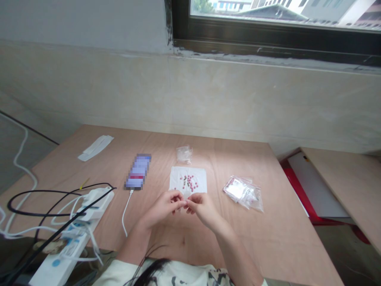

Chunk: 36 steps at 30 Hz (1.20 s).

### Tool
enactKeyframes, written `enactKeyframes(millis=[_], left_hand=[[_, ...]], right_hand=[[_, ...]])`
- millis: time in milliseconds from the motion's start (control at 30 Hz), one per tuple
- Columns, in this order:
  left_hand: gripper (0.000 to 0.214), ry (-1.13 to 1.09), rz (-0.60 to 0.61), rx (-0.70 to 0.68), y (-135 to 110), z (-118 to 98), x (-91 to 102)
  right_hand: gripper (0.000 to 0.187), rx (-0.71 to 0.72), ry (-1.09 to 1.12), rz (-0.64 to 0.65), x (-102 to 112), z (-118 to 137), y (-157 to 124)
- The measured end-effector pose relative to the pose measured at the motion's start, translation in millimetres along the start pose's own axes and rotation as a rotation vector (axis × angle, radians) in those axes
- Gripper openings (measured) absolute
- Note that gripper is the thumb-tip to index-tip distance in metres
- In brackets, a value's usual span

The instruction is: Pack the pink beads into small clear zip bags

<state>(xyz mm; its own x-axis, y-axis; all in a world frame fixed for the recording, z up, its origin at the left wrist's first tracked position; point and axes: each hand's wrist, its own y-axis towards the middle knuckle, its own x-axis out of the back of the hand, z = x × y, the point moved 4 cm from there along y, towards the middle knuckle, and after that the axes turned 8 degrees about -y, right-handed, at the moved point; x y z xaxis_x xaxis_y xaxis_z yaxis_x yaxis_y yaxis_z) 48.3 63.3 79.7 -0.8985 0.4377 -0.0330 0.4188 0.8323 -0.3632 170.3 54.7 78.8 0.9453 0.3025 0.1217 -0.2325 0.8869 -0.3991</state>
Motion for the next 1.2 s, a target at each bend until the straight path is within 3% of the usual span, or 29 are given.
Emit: enactKeyframes(millis=[167,267,433,500,633,733,767,867,933,1067,1200], left_hand=[[0.016,0.116,-0.175,-0.101,2,-10,20.9],[0.013,0.209,-0.203,-0.169,-1,-15,16.7],[0.011,0.305,-0.145,-0.225,-13,-22,-11.4],[0.012,0.293,-0.119,-0.217,-18,-22,-15.8],[0.013,0.165,-0.155,-0.169,-24,-10,-2.0],[0.032,0.016,-0.351,-0.153,-22,9,19.8],[0.035,-0.034,-0.366,-0.13,-20,17,23.7],[0.034,-0.175,-0.179,-0.004,-10,39,20.5],[0.033,-0.237,-0.143,0.025,-4,47,18.9],[0.033,-0.324,-0.27,0.002,6,55,26.8],[0.035,-0.363,-0.376,0.001,12,61,37.5]], right_hand=[[0.015,-0.061,-0.137,-0.122,12,1,1],[0.016,-0.03,-0.282,-0.215,12,2,0],[0.005,-0.06,-0.126,-0.005,-12,-11,3],[0.008,-0.08,-0.05,-0.017,-14,-19,6],[0.012,-0.031,0.078,-0.116,-2,-27,9],[0.017,-0.009,0.181,0.018,2,-24,7],[0.018,-0.003,0.203,0.081,1,-21,7],[0.018,0.002,0.222,0.174,-1,-18,7],[0.017,-0.012,0.207,0.112,-1,-22,13],[0.023,-0.019,0.211,-0.167,6,-39,26],[0.026,0.041,0.163,-0.166,1,-47,35]])
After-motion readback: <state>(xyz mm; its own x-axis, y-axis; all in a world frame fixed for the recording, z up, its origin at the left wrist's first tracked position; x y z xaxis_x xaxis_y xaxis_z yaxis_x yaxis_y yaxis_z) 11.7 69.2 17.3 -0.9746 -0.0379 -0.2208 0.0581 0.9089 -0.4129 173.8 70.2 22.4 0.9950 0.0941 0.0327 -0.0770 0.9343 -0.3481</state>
